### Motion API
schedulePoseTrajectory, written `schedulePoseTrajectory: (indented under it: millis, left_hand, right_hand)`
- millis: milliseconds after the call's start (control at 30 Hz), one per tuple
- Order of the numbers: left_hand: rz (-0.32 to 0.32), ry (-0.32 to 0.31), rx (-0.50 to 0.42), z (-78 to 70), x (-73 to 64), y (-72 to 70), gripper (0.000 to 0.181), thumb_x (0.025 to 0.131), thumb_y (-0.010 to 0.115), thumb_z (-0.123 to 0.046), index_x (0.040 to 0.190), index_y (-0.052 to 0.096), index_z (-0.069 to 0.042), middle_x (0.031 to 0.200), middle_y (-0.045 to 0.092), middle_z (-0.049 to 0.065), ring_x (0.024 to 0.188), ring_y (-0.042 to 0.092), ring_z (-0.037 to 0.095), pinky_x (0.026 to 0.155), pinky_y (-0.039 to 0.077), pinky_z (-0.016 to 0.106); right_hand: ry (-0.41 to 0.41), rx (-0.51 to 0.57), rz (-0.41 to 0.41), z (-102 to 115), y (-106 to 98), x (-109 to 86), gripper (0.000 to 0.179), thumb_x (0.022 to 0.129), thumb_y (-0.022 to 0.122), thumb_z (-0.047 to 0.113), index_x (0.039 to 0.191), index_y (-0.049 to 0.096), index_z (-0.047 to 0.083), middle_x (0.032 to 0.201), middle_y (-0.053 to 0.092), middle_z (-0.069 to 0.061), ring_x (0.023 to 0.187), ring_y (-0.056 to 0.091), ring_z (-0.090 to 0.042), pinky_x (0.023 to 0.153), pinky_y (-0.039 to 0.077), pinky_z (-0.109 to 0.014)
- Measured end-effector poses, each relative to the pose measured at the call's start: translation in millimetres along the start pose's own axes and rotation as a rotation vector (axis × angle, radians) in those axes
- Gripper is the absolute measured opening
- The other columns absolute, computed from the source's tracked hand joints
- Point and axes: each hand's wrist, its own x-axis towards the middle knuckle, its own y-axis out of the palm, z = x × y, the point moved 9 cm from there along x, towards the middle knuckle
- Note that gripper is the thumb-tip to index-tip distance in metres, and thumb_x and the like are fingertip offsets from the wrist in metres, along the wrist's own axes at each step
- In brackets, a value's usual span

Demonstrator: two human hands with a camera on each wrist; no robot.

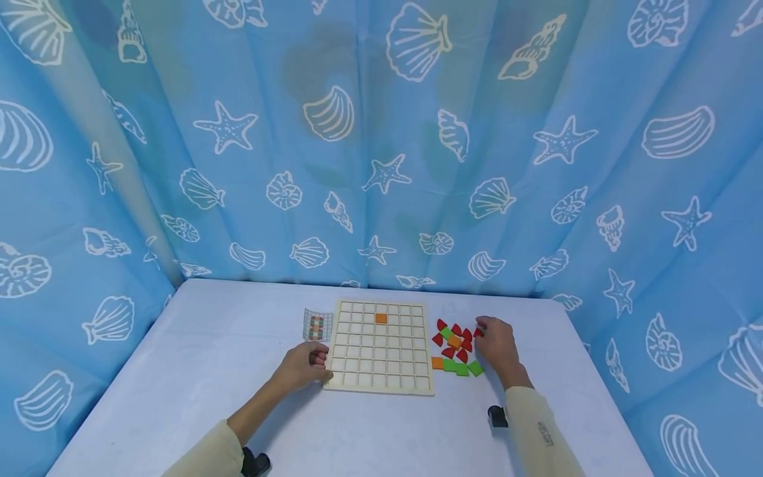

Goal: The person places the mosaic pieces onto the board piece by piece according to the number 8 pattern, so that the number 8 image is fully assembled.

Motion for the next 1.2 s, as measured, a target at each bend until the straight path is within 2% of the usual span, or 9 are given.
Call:
schedulePoseTrajectory:
  millis: [267,800,967,1200]
  left_hand:
    - [0.003,0.002,-0.003,-3.4,-2.8,-1.2,0.047,0.072,0.085,-0.008,0.112,0.062,0.004,0.087,0.055,0.004,0.08,0.052,0.016,0.068,0.046,0.027]
    - [0.0,0.012,0.0,-3.9,-1.0,-2.3,0.046,0.073,0.084,-0.009,0.111,0.062,0.002,0.087,0.055,0.003,0.08,0.052,0.016,0.069,0.046,0.027]
    - [0.002,-0.002,-0.001,-2.3,-1.4,-2.6,0.045,0.073,0.084,-0.009,0.111,0.062,0.002,0.087,0.056,0.002,0.081,0.053,0.016,0.069,0.047,0.028]
    - [0.007,-0.004,0.004,0.3,-0.5,0.0,0.046,0.074,0.084,-0.011,0.113,0.062,0.001,0.088,0.055,0.002,0.082,0.052,0.016,0.07,0.047,0.028]
  right_hand:
    - [-0.028,0.013,-0.004,-3.1,2.9,-1.3,0.046,0.088,0.071,0.008,0.13,0.056,-0.005,0.12,0.06,-0.025,0.112,0.053,-0.04,0.093,0.047,-0.052]
    - [-0.052,0.011,-0.051,4.3,-0.9,-3.4,0.046,0.09,0.068,0.008,0.132,0.055,-0.004,0.123,0.059,-0.024,0.112,0.054,-0.04,0.092,0.048,-0.05]
    - [-0.088,0.041,-0.08,23.5,2.0,-2.3,0.045,0.091,0.068,0.01,0.134,0.056,0.0,0.121,0.06,-0.021,0.11,0.055,-0.036,0.088,0.051,-0.047]
    - [-0.123,0.079,-0.073,70.3,20.2,-2.9,0.047,0.091,0.069,0.014,0.136,0.057,0.007,0.124,0.059,-0.016,0.111,0.055,-0.031,0.087,0.052,-0.043]
